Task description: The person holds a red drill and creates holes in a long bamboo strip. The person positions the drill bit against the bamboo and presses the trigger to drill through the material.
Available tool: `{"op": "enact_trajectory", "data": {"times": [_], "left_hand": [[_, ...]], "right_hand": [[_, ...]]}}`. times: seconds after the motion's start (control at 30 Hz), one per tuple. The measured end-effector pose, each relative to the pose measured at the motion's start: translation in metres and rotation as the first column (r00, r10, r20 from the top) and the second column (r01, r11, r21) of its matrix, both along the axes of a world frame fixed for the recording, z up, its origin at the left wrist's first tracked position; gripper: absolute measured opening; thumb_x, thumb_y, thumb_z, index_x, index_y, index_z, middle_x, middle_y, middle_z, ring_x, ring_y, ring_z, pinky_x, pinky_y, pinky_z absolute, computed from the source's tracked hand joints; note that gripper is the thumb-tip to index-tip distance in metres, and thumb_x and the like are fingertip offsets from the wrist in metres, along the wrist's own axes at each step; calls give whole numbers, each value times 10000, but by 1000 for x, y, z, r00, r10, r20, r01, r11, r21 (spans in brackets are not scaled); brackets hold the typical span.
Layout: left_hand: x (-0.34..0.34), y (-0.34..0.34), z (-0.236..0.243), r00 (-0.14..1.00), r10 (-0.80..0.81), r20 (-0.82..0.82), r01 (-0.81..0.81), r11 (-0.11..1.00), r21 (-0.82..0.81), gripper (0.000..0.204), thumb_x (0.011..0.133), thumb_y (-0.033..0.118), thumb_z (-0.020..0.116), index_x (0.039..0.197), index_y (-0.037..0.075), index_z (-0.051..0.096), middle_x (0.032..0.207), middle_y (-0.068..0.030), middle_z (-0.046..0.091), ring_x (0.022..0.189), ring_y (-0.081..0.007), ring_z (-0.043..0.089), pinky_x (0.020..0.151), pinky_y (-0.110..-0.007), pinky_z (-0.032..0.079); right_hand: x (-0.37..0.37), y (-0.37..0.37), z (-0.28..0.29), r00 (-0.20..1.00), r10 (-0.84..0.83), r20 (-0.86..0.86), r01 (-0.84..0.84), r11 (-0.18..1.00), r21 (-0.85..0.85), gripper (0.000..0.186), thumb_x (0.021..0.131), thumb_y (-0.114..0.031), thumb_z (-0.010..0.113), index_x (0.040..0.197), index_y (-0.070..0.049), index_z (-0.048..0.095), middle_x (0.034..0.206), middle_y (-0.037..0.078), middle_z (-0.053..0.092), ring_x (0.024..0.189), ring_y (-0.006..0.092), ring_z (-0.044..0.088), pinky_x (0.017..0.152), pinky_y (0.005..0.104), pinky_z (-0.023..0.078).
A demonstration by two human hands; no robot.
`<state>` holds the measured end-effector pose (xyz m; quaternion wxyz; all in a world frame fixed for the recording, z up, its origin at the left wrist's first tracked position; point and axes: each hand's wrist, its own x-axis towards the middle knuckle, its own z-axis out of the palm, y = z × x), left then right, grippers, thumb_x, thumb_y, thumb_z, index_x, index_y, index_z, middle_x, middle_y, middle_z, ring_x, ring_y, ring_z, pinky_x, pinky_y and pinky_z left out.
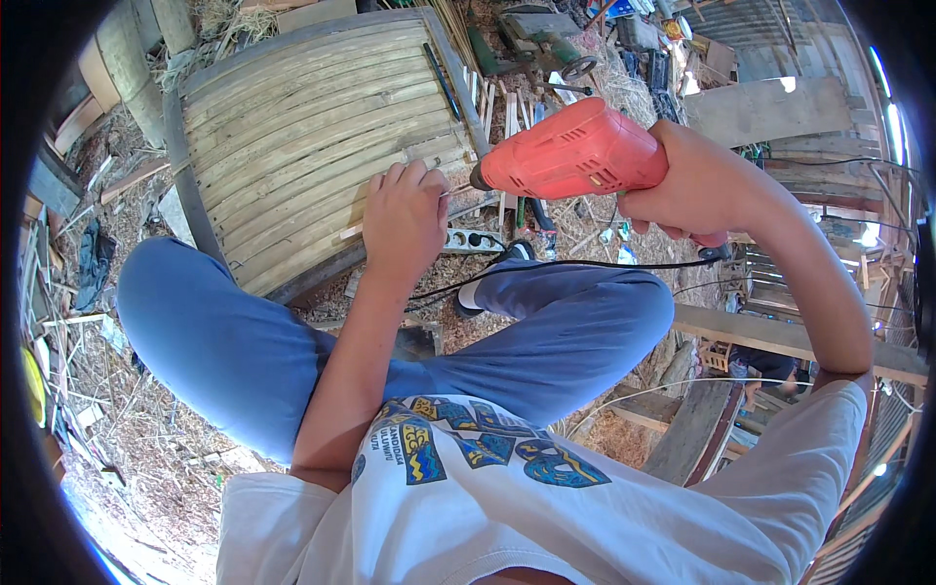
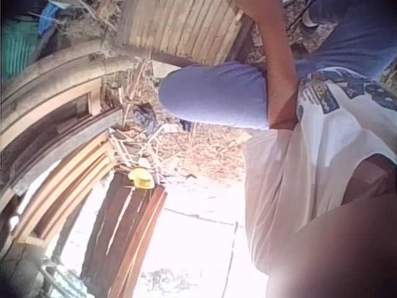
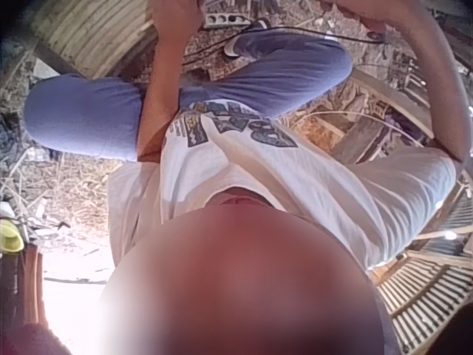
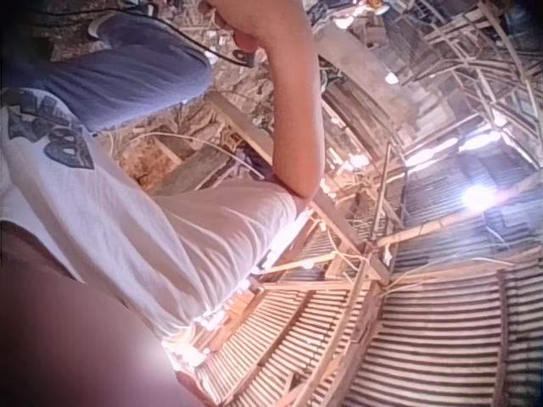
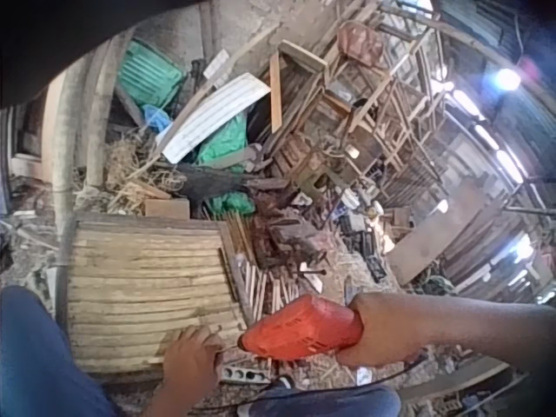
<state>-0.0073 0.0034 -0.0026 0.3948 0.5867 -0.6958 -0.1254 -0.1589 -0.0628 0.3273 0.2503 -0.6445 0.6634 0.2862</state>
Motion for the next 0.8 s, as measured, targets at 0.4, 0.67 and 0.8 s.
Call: {"op": "enact_trajectory", "data": {"times": [0.4,0.67,0.8], "left_hand": [[0,0,-2,1000,5,-7,-5,1000,13,111,895,134,822,965,135,737,1012,-52,643,1035,-288,636,938,-446,469],[0,0,0,1000,0,-17,0,1000,-3,113,889,133,826,959,129,737,1006,-56,645,1033,-291,640,936,-452,469],[1,-1,0,1000,0,0,0,1000,-6,114,893,149,826,955,127,733,1002,-58,642,1034,-291,638,937,-453,469]], "right_hand": [[6,-2,0,999,17,-48,-16,1000,16,278,856,-197,788,979,39,711,732,66,748,566,142,659,516,356,533],[-1,-3,-2,1000,4,-21,-5,1000,-13,262,855,-183,778,974,37,698,712,65,725,565,142,657,520,357,539],[-7,-2,-5,1000,2,12,-1,999,-36,244,859,-178,780,940,37,697,701,59,718,572,137,661,531,349,545]]}}
